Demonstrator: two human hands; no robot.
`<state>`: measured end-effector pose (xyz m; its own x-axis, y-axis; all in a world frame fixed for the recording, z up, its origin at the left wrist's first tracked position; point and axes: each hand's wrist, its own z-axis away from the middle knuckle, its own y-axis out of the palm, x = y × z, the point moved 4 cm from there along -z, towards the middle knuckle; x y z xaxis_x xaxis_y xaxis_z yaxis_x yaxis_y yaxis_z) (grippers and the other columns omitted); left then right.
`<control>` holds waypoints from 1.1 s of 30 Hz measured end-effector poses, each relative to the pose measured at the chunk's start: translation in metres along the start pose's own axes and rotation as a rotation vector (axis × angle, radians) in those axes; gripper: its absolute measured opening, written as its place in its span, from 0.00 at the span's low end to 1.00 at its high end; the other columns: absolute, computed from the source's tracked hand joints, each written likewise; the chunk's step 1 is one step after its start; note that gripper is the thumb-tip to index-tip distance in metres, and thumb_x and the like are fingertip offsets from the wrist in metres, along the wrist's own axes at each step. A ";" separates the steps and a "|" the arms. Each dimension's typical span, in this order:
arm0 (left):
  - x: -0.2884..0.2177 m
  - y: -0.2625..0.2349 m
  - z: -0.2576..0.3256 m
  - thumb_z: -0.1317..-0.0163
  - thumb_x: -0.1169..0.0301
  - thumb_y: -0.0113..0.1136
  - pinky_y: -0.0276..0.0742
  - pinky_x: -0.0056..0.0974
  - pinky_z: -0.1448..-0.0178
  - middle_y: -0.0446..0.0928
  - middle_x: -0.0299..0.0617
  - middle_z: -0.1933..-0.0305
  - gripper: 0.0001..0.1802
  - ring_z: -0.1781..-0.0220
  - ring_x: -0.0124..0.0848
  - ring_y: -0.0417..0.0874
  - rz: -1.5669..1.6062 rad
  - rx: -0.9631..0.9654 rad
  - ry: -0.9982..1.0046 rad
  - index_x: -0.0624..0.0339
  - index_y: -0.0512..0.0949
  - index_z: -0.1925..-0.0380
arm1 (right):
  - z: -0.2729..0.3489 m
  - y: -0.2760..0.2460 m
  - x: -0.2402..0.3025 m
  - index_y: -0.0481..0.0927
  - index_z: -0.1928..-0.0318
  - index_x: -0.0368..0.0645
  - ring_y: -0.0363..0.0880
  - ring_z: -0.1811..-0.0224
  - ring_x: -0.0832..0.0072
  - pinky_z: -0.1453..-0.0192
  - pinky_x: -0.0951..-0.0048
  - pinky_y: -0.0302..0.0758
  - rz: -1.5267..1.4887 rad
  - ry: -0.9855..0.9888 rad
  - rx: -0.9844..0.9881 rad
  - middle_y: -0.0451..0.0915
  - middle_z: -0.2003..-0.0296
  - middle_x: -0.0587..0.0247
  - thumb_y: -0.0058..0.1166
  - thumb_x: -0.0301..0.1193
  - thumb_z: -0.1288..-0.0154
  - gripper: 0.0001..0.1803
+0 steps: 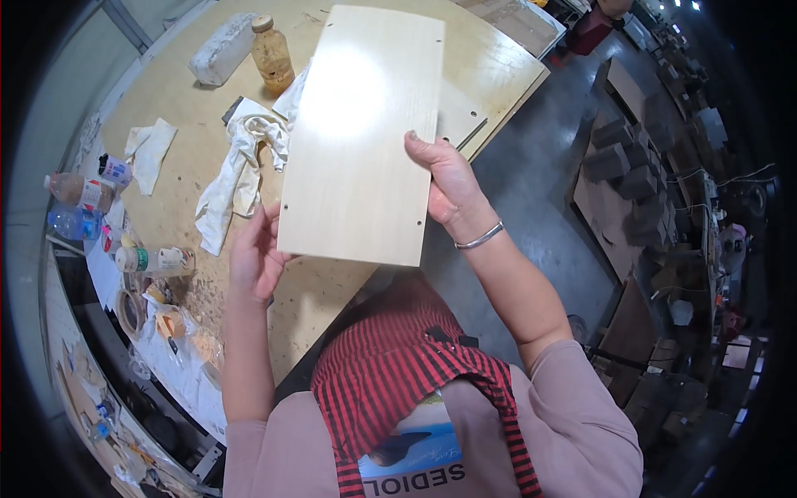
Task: Applying a liquid finish to rectangular wooden boards using a cloth and then applying masking tape to the edges.
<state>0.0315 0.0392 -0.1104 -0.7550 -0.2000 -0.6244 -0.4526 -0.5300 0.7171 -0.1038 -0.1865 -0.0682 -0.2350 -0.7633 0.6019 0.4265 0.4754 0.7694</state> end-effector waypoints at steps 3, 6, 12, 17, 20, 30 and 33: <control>0.029 0.003 0.017 0.27 0.63 0.40 0.88 0.46 0.59 0.79 0.51 0.59 0.18 0.58 0.44 0.85 -0.007 -0.192 0.043 0.69 0.72 0.56 | 0.005 0.003 0.000 0.64 0.39 0.32 0.77 0.45 0.61 0.39 0.60 0.76 -0.019 -0.091 -0.067 0.74 0.44 0.52 0.46 0.29 0.28 0.21; 0.059 0.045 0.033 0.29 0.59 0.47 0.87 0.41 0.60 0.79 0.53 0.56 0.23 0.63 0.39 0.85 -0.241 -0.030 0.036 0.71 0.70 0.50 | 0.008 0.013 -0.012 0.64 0.39 0.32 0.73 0.41 0.62 0.35 0.58 0.71 -0.056 -0.214 -0.118 0.72 0.42 0.52 0.45 0.31 0.27 0.22; 0.057 0.077 0.034 0.36 0.71 0.58 0.83 0.37 0.57 0.81 0.56 0.58 0.19 0.63 0.36 0.86 -0.337 -0.053 0.032 0.73 0.70 0.49 | 0.020 0.017 -0.018 0.64 0.38 0.34 0.69 0.38 0.61 0.31 0.55 0.64 -0.173 -0.234 -0.194 0.71 0.41 0.53 0.46 0.33 0.27 0.22; 0.044 0.086 0.039 0.37 0.73 0.57 0.83 0.37 0.55 0.81 0.57 0.58 0.20 0.63 0.37 0.86 -0.261 0.036 0.027 0.76 0.70 0.48 | 0.025 0.022 -0.011 0.64 0.38 0.35 0.67 0.37 0.60 0.30 0.55 0.62 -0.222 -0.235 -0.179 0.70 0.41 0.54 0.47 0.35 0.27 0.23; 0.040 0.090 0.042 0.36 0.75 0.56 0.83 0.37 0.56 0.81 0.58 0.59 0.18 0.64 0.38 0.86 -0.286 0.056 0.049 0.77 0.71 0.49 | 0.025 0.024 -0.010 0.63 0.36 0.35 0.66 0.35 0.59 0.28 0.55 0.61 -0.267 -0.190 -0.206 0.68 0.38 0.51 0.45 0.34 0.27 0.24; 0.033 0.096 0.044 0.33 0.76 0.53 0.82 0.34 0.57 0.82 0.55 0.62 0.11 0.65 0.37 0.86 -0.249 0.111 0.054 0.76 0.73 0.57 | 0.027 0.017 -0.016 0.62 0.36 0.36 0.65 0.35 0.59 0.28 0.55 0.61 -0.334 -0.084 -0.227 0.67 0.38 0.52 0.44 0.35 0.26 0.24; 0.031 0.094 0.046 0.33 0.76 0.52 0.82 0.33 0.57 0.82 0.55 0.63 0.10 0.65 0.37 0.87 -0.119 0.146 0.028 0.76 0.74 0.58 | 0.027 0.018 -0.019 0.62 0.36 0.36 0.65 0.35 0.59 0.28 0.55 0.61 -0.348 -0.073 -0.226 0.68 0.38 0.52 0.43 0.35 0.26 0.24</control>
<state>-0.0561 0.0207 -0.0480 -0.6793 -0.1673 -0.7145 -0.6035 -0.4267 0.6736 -0.1149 -0.1521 -0.0598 -0.4563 -0.8246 0.3343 0.4903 0.0805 0.8678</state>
